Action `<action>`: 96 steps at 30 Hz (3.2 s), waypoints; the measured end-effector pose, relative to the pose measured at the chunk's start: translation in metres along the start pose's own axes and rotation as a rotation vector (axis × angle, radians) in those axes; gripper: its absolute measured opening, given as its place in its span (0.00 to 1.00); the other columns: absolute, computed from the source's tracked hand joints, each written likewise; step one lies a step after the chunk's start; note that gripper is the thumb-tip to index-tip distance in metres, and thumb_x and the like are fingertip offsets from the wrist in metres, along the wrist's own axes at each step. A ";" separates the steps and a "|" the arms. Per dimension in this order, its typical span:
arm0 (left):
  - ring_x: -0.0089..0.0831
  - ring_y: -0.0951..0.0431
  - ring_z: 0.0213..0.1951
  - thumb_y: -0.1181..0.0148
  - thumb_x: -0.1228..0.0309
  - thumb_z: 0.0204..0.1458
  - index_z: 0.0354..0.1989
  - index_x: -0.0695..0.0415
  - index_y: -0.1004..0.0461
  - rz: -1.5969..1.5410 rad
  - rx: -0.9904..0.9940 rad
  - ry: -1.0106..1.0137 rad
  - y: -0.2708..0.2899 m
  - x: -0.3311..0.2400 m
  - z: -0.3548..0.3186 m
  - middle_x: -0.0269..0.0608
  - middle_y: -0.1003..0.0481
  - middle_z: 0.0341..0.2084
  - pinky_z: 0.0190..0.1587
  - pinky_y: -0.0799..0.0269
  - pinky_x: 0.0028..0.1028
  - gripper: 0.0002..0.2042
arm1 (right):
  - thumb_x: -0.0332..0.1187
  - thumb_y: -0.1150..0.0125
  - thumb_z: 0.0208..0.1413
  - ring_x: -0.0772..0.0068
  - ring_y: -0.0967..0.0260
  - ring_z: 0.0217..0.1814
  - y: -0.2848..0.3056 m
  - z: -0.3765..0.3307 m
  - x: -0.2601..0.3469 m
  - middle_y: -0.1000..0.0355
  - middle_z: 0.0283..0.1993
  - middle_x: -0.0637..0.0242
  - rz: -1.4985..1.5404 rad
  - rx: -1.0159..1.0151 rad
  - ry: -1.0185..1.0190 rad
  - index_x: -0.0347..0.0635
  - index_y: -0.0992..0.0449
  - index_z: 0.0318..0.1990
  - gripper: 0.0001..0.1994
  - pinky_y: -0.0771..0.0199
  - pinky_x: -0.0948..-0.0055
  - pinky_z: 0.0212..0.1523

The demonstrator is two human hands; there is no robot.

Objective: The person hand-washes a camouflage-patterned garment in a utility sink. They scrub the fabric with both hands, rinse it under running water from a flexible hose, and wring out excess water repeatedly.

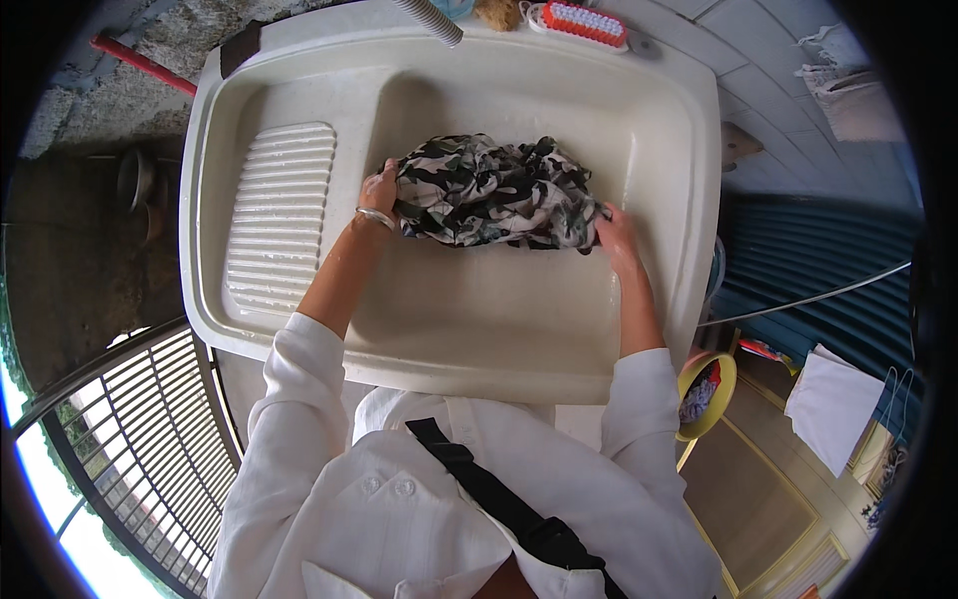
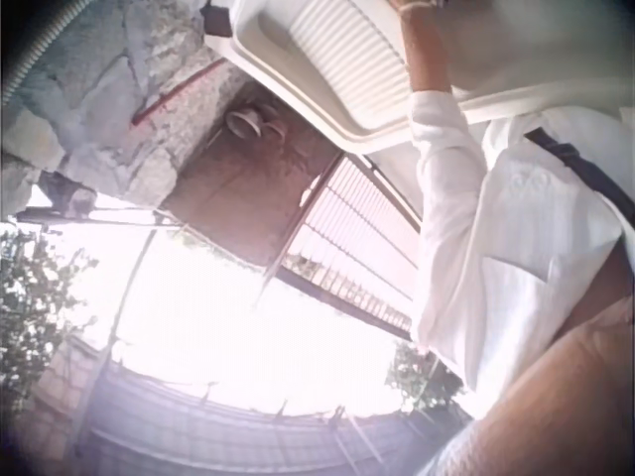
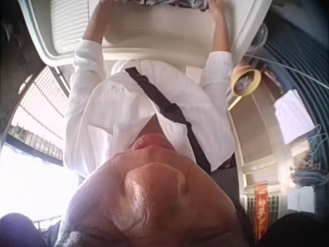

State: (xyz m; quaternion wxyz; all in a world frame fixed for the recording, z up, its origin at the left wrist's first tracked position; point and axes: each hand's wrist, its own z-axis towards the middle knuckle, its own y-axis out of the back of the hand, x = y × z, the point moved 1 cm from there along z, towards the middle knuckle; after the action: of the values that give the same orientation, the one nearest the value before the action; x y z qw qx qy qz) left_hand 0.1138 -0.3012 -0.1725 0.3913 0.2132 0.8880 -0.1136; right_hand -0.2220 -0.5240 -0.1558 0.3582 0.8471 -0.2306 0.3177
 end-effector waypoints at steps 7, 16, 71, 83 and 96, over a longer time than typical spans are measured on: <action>0.34 0.23 0.34 0.54 0.57 0.60 0.44 0.64 0.30 -0.300 0.491 0.126 -0.061 -0.066 -0.130 0.44 0.24 0.35 0.39 0.23 0.34 0.19 | 0.30 0.30 0.37 0.52 0.56 0.69 -0.094 -0.056 0.072 0.55 0.67 0.51 -0.233 0.035 0.718 0.44 0.53 0.67 0.48 0.51 0.61 0.65; 0.39 0.25 0.43 0.50 0.53 0.57 0.47 0.61 0.31 -0.374 0.499 -0.215 0.019 -0.161 -0.121 0.48 0.25 0.42 0.48 0.27 0.39 0.22 | 0.28 0.39 0.51 0.70 0.30 0.46 -0.060 -0.084 0.095 0.28 0.49 0.62 0.854 0.068 0.453 0.38 0.27 0.49 0.16 0.33 0.70 0.50; 0.33 0.23 0.35 0.51 0.57 0.57 0.45 0.63 0.31 0.074 0.721 -0.222 0.030 -0.061 -0.109 0.46 0.24 0.32 0.40 0.25 0.30 0.20 | 0.31 0.42 0.53 0.61 0.33 0.37 -0.114 -0.261 0.181 0.34 0.38 0.59 -0.112 0.087 0.890 0.35 0.27 0.48 0.16 0.31 0.71 0.40; 0.33 0.33 0.55 0.48 0.59 0.56 0.61 0.61 0.41 -0.297 1.013 -0.154 0.022 -0.084 -0.183 0.42 0.34 0.55 0.59 0.37 0.32 0.27 | 0.29 0.49 0.59 0.78 0.33 0.47 -0.089 -0.168 0.197 0.29 0.48 0.64 0.463 -0.028 0.749 0.36 0.28 0.47 0.11 0.35 0.79 0.48; 0.29 0.31 0.53 0.45 0.63 0.54 0.61 0.61 0.41 -0.215 1.390 0.008 0.038 -0.099 -0.179 0.42 0.34 0.55 0.58 0.36 0.27 0.27 | 0.39 0.42 0.57 0.88 0.43 0.28 -0.066 -0.164 0.191 0.34 0.24 0.79 0.302 0.397 0.602 0.38 0.25 0.30 0.13 0.42 0.84 0.30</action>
State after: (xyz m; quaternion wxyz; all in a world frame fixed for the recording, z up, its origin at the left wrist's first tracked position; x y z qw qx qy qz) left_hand 0.0752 -0.2300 0.0196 0.1478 0.3255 0.6272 -0.6920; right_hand -0.1101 -0.3898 0.0369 0.1881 0.7254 -0.1716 0.6395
